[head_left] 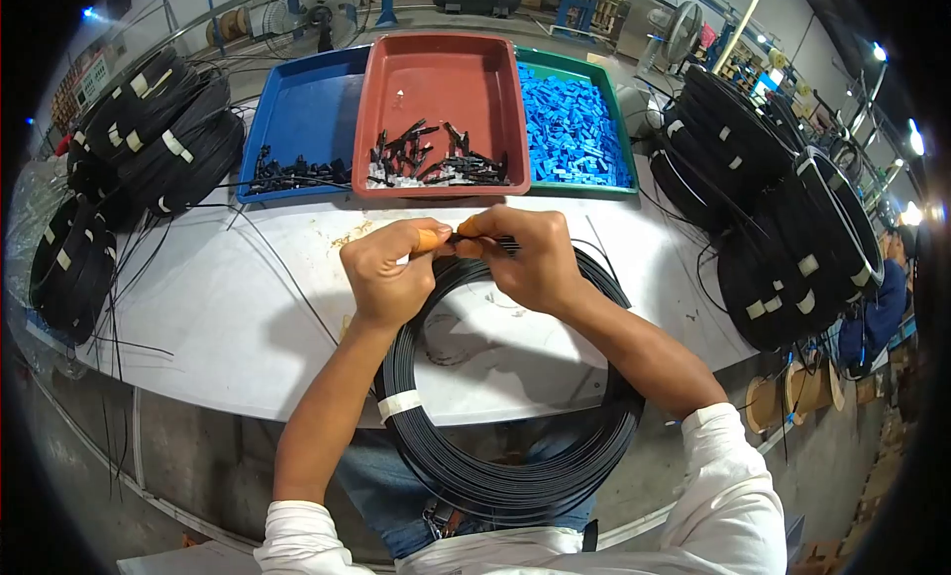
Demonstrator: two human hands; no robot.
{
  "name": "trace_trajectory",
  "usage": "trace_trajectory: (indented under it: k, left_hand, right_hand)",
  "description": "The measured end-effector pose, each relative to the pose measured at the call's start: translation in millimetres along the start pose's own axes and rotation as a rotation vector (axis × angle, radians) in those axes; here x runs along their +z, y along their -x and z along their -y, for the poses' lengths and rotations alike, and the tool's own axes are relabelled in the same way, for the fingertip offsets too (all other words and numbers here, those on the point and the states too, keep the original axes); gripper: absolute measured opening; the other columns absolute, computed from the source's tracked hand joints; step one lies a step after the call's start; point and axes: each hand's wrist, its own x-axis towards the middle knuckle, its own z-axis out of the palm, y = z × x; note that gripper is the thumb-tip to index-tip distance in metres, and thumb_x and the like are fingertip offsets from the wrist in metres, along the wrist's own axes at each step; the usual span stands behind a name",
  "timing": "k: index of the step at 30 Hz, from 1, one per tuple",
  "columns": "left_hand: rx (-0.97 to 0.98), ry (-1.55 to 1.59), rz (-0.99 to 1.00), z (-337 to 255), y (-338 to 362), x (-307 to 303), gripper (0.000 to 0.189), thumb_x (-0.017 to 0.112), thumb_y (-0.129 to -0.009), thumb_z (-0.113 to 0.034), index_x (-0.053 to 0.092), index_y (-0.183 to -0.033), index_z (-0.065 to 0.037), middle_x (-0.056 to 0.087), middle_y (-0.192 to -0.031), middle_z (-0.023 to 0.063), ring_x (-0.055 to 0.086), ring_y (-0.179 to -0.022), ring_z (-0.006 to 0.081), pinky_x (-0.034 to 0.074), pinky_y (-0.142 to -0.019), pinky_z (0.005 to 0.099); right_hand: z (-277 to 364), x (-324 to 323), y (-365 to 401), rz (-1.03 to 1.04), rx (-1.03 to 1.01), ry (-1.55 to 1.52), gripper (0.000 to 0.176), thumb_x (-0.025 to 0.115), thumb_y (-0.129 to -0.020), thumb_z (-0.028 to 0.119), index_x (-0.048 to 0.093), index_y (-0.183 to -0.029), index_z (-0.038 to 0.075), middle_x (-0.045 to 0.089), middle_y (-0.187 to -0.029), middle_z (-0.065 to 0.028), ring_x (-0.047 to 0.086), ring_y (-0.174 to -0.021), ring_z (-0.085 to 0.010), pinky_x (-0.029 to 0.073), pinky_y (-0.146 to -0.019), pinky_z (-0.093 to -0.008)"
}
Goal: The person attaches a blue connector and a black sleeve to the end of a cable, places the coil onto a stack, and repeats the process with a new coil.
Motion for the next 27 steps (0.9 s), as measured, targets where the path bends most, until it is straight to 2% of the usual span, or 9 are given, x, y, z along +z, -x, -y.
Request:
trace_trajectory:
  k: [4, 6, 10, 12, 15, 18, 20, 22, 27]
  left_hand:
    - [-0.622, 0.41, 0.118, 0, -4, -3, 0.019, 0.059, -0.078, 0.019, 0.071, -0.082, 0.006, 0.072, -0.076, 0.0124, 0.071, -0.069, 0.0158, 0.06, -0.062, 0.0285]
    - [-0.476, 0.358, 0.085, 3, 3, -1, 0.025, 0.051, -0.079, 0.022, 0.07, -0.086, 0.008, 0.071, -0.077, 0.0119, 0.069, -0.068, 0.0173, 0.059, -0.063, 0.0282]
    - [-0.017, 0.046, 0.003, 3, 2, -3, 0.025, 0.053, -0.079, 0.022, 0.071, -0.086, 0.007, 0.071, -0.078, 0.0125, 0.07, -0.07, 0.0171, 0.06, -0.064, 0.0285]
    - [0.087, 0.011, -0.022, 1, 0, -3, 0.024, 0.054, -0.079, 0.022, 0.071, -0.085, 0.007, 0.072, -0.079, 0.0131, 0.07, -0.071, 0.017, 0.06, -0.065, 0.0287]
    - [-0.668, 0.412, 0.119, -6, -5, -5, 0.022, 0.057, -0.075, 0.021, 0.072, -0.082, 0.006, 0.074, -0.082, 0.0139, 0.072, -0.074, 0.0162, 0.06, -0.068, 0.0289]
    - [-0.227, 0.052, 0.066, 1, 2, -3, 0.021, 0.058, -0.076, 0.019, 0.073, -0.082, 0.005, 0.075, -0.082, 0.0131, 0.072, -0.074, 0.0158, 0.06, -0.069, 0.0286]
    - [-0.129, 0.051, 0.001, -2, 1, -4, 0.022, 0.059, -0.076, 0.019, 0.073, -0.083, 0.005, 0.075, -0.082, 0.0131, 0.072, -0.072, 0.0155, 0.06, -0.069, 0.0284]
    - [0.101, -0.052, 0.013, -2, -2, -6, 0.021, 0.058, -0.078, 0.019, 0.073, -0.084, 0.006, 0.075, -0.082, 0.0137, 0.072, -0.071, 0.017, 0.06, -0.069, 0.029]
    - [-0.456, 0.324, 0.093, -3, -2, -3, 0.016, 0.059, -0.081, 0.017, 0.071, -0.083, 0.008, 0.074, -0.084, 0.0151, 0.072, -0.073, 0.0189, 0.06, -0.067, 0.0296]
  right_hand:
    - [-11, 1, -11, -0.166, -0.679, 0.313, 0.023, 0.07, -0.066, -0.006, 0.067, -0.086, 0.004, 0.069, -0.077, -0.0077, 0.068, -0.071, -0.0257, 0.053, -0.063, -0.0366]
    - [-10, 2, -9, -0.143, -0.769, 0.445, 0.025, 0.07, -0.064, -0.006, 0.067, -0.085, 0.006, 0.069, -0.078, -0.0064, 0.066, -0.07, -0.0259, 0.052, -0.063, -0.0362]
    - [2, 11, 1, -0.101, -0.092, 0.051, 0.026, 0.068, -0.068, -0.014, 0.07, -0.09, -0.001, 0.072, -0.083, -0.0131, 0.07, -0.073, -0.0263, 0.055, -0.063, -0.0341]
    - [3, 4, 0, -0.106, -0.277, 0.165, 0.025, 0.068, -0.068, -0.014, 0.07, -0.09, -0.001, 0.072, -0.083, -0.013, 0.07, -0.073, -0.0264, 0.055, -0.063, -0.0339]
    - [0, -4, -7, -0.106, -0.593, 0.365, 0.024, 0.07, -0.068, -0.013, 0.07, -0.089, -0.001, 0.072, -0.082, -0.0127, 0.07, -0.074, -0.0267, 0.056, -0.064, -0.0336]
    - [-5, 0, -7, -0.056, -0.731, 0.461, 0.02, 0.072, -0.071, -0.011, 0.071, -0.088, -0.001, 0.072, -0.081, -0.0135, 0.071, -0.073, -0.0262, 0.057, -0.065, -0.0333]
    - [-3, 9, 0, -0.083, -0.203, 0.152, 0.026, 0.068, -0.071, -0.012, 0.071, -0.093, 0.002, 0.072, -0.083, -0.0101, 0.069, -0.072, -0.025, 0.055, -0.062, -0.0342]
    - [-2, 11, 3, -0.094, -0.061, -0.004, 0.026, 0.07, -0.073, -0.009, 0.072, -0.096, 0.003, 0.072, -0.084, -0.0106, 0.07, -0.072, -0.0242, 0.056, -0.063, -0.0326]
    - [-5, -3, -5, -0.108, -0.509, 0.308, 0.024, 0.076, -0.072, -0.007, 0.07, -0.093, 0.002, 0.072, -0.085, -0.0118, 0.07, -0.075, -0.0261, 0.055, -0.065, -0.0334]
